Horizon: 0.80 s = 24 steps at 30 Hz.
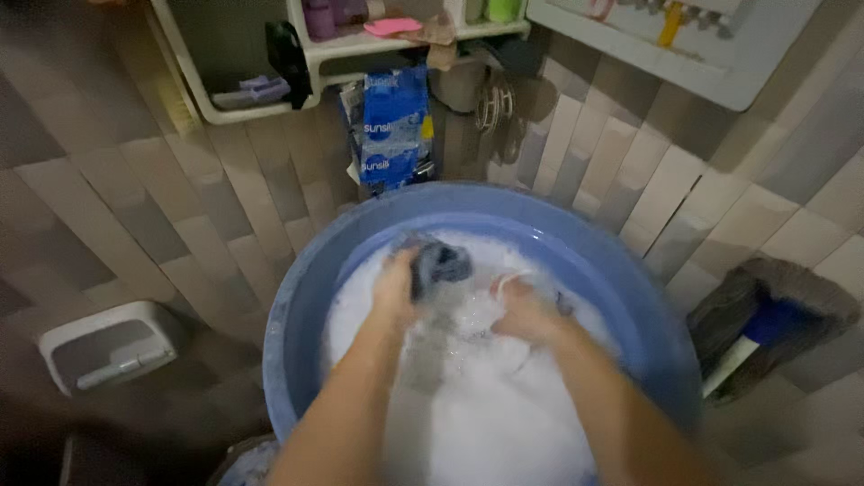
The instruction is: The person hand washes multiple pieces of clothing in a blue basin filled with soapy water. They repeatedly submerge, agitate, and wring out each item, including a light-colored cloth, a white garment, and a dark piece, then place them into a metal colander beside the basin.
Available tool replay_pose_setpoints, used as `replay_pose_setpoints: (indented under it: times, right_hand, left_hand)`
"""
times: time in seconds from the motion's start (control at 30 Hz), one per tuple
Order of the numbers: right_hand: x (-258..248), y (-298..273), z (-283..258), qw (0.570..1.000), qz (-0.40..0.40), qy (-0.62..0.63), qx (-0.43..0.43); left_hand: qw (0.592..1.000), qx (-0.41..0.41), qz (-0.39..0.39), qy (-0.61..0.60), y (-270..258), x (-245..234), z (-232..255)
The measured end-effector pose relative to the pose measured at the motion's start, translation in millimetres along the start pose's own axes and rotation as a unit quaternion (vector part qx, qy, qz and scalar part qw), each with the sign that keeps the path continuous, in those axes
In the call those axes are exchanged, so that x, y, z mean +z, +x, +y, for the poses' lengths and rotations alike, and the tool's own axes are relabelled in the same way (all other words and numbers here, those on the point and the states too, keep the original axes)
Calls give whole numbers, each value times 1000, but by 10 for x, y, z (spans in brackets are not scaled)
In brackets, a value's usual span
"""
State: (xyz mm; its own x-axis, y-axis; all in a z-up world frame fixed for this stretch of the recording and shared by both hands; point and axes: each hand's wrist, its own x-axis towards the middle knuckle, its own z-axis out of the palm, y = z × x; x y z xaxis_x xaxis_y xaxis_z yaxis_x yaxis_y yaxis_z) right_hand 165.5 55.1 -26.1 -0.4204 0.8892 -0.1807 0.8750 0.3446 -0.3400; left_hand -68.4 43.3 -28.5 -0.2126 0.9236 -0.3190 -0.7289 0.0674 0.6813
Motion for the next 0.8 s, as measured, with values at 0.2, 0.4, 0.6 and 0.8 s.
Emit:
replay_pose_setpoints:
  times: [0.2,0.4,0.6,0.8]
  right_hand:
    - [512,239,-54,993,-71,-73,54]
    - [156,218,-232,969,73,211,102]
    - [-98,39,-619,910,134,381,97]
    - [-195,25,-685,869,183,433,156]
  left_hand:
    - [969,-6,144,202,117,-343,81]
    - [947,0,116,298,95,-241,-62]
    - [985,-168,20,26,-223,213,-158]
    - [575,114,-143,798,-295,373,-536]
